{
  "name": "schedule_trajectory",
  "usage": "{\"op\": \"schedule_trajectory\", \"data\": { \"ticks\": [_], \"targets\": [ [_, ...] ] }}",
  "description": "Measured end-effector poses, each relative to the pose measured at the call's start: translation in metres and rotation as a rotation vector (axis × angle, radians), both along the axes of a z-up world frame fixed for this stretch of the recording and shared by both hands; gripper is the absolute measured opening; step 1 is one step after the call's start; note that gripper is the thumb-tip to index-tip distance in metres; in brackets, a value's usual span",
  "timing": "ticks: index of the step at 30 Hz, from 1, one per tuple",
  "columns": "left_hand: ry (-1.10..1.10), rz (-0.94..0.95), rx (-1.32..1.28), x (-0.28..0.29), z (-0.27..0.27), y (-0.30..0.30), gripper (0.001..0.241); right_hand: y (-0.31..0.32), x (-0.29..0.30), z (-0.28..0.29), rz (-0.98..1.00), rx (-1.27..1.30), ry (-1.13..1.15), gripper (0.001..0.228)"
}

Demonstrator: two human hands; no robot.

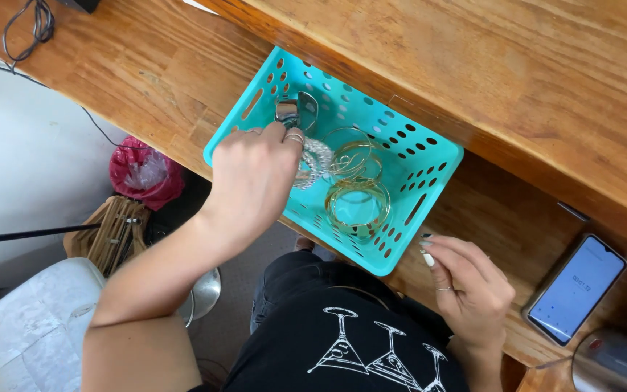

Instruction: The person is taking various bracelets out of a blue plastic basket and arranging them neatly on a wooden table surface.

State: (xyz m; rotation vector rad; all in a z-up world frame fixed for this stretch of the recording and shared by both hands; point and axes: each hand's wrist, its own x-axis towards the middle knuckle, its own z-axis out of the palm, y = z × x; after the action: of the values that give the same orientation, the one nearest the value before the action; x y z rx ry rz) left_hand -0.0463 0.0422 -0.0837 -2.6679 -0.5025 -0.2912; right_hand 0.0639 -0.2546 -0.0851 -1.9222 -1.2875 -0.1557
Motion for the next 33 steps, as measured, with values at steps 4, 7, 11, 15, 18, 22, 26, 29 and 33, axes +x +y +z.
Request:
{"op": "schedule_trajectory", "data": {
  "ticks": [4, 7, 11, 15, 18, 22, 26, 29, 33],
  "targets": [
    [-0.507, -0.368, -0.559, -0.002, 0.025, -0.027, 0.029, 0.014, -0.002, 0.009, -0.071, 0.090, 0.222, 0.021],
    [-0.604, -0.556, -0.909, 0.012, 0.001, -0.056, 0.037, 0.024, -0.002, 0.018, -0.049, 0.077, 0.303, 0.039],
    [-0.673, -0.659, -0.933, 0.026, -0.014, -0.083, 0.022, 0.025, -0.002, 0.014, -0.010, 0.008, 0.585, 0.030],
    [-0.623, -0.743, -0.928, 0.026, -0.013, -0.084, 0.023, 0.012, -0.006, 0.003, 0.010, 0.150, 0.866, 0.023],
    [-0.710, -0.747, -1.013, 0.023, -0.019, -0.084, 0.025, 0.005, -0.010, 0.004, -0.225, 0.271, 0.864, 0.018],
    [-0.644, -0.619, -1.098, 0.021, -0.040, -0.086, 0.053, -0.007, 0.022, 0.030, -0.360, 0.392, 0.073, 0.021],
    [-0.477, -0.468, -1.099, 0.023, -0.048, -0.094, 0.035, -0.015, 0.100, 0.047, -0.375, 0.123, -0.383, 0.040],
    [-0.509, -0.503, -1.143, 0.027, -0.046, -0.094, 0.025, 0.006, 0.150, 0.047, -0.293, -0.035, -0.556, 0.013],
    [-0.585, -0.549, -1.159, 0.026, -0.039, -0.091, 0.030, 0.031, 0.129, 0.061, -0.247, -0.156, -0.447, 0.025]
  ]
}}
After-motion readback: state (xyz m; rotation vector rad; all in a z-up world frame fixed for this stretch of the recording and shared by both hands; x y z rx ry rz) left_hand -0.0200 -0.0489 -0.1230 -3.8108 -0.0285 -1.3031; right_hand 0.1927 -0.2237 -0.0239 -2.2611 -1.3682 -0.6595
